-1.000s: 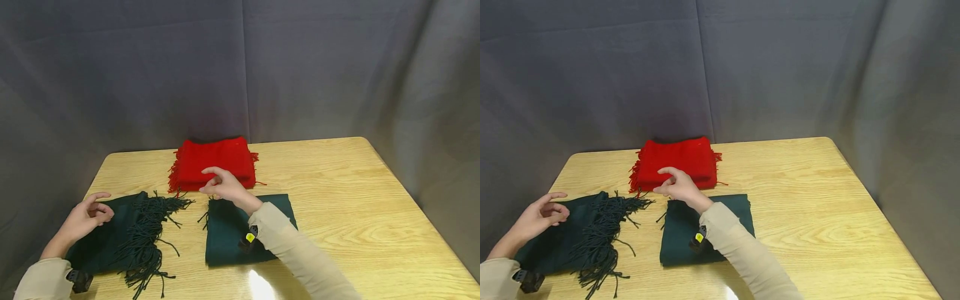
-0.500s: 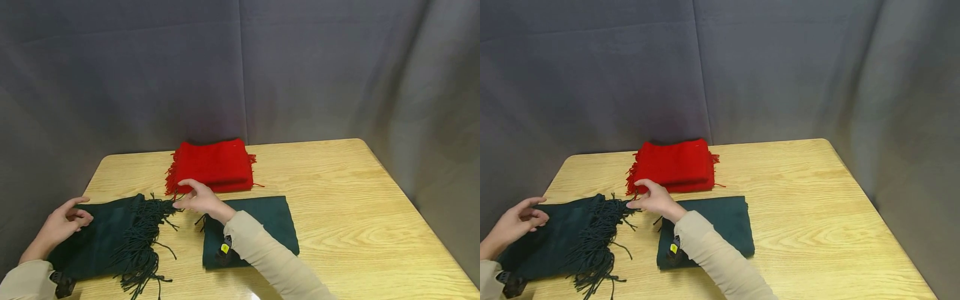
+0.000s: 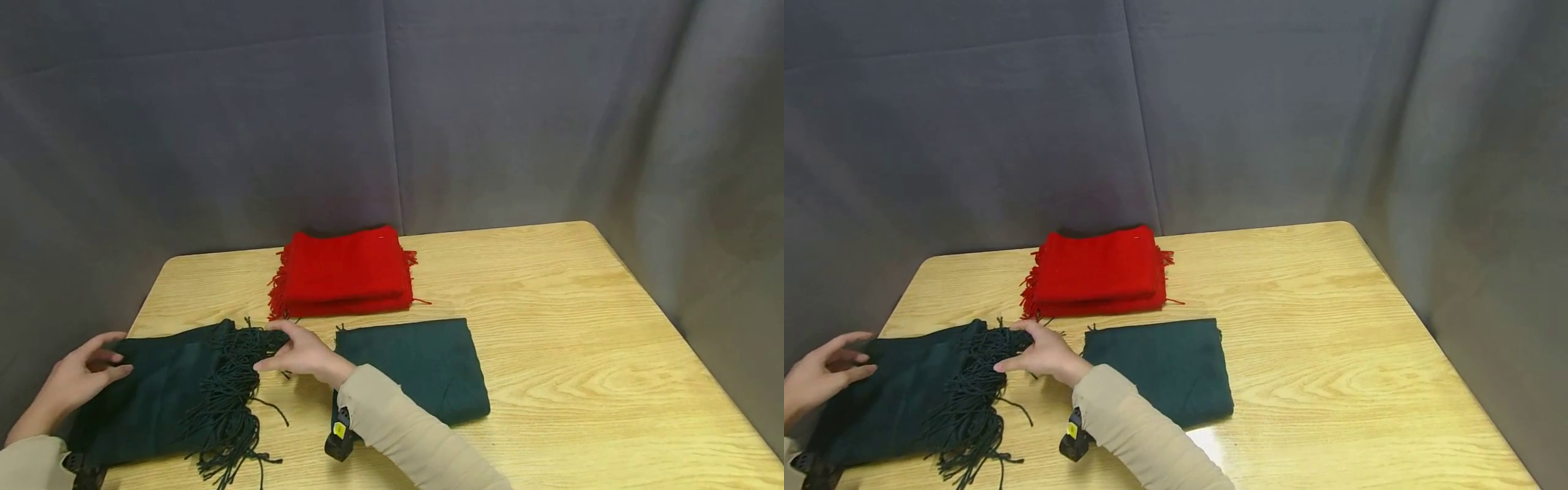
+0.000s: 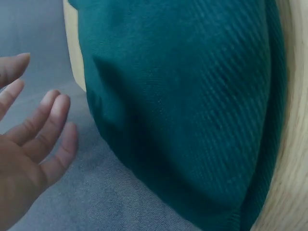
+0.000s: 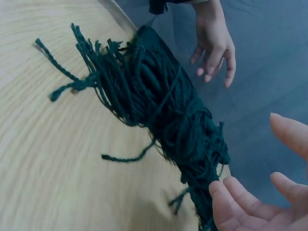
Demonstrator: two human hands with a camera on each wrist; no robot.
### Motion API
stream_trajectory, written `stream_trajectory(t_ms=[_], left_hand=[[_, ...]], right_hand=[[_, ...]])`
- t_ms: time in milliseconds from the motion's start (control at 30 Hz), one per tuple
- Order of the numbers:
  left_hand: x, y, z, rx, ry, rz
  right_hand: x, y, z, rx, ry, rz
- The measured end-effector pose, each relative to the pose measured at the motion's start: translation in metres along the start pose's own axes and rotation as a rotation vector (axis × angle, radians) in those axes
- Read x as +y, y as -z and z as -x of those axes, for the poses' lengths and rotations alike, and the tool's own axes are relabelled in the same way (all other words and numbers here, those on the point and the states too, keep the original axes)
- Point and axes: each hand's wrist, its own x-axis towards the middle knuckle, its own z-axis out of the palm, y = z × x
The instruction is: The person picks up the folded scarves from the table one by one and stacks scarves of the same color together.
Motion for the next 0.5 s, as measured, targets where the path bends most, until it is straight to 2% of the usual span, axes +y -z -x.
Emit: stream_trajectory(t_ms=[167, 300, 367, 500], left_hand=[[-0.011, 0.005, -0.002, -0.044, 0.042, 0.034], [-0.011, 0.013, 0.002, -0.137, 0.068, 0.046], [-0.005, 0.016, 0.007, -0.174, 0.079, 0.038], [0.020, 0.024, 0.019, -0.235, 0.108, 0.017]], right_hand=[[0.002, -0.011, -0.002, 0.008, -0.015, -0.019], [0.006, -0.019, -0.003, 0.009, -0.027, -0.031], [0.008, -0.022, -0.004, 0.011, -0.036, -0.038], [0.012, -0.026, -0.005, 0.006, -0.052, -0.046]])
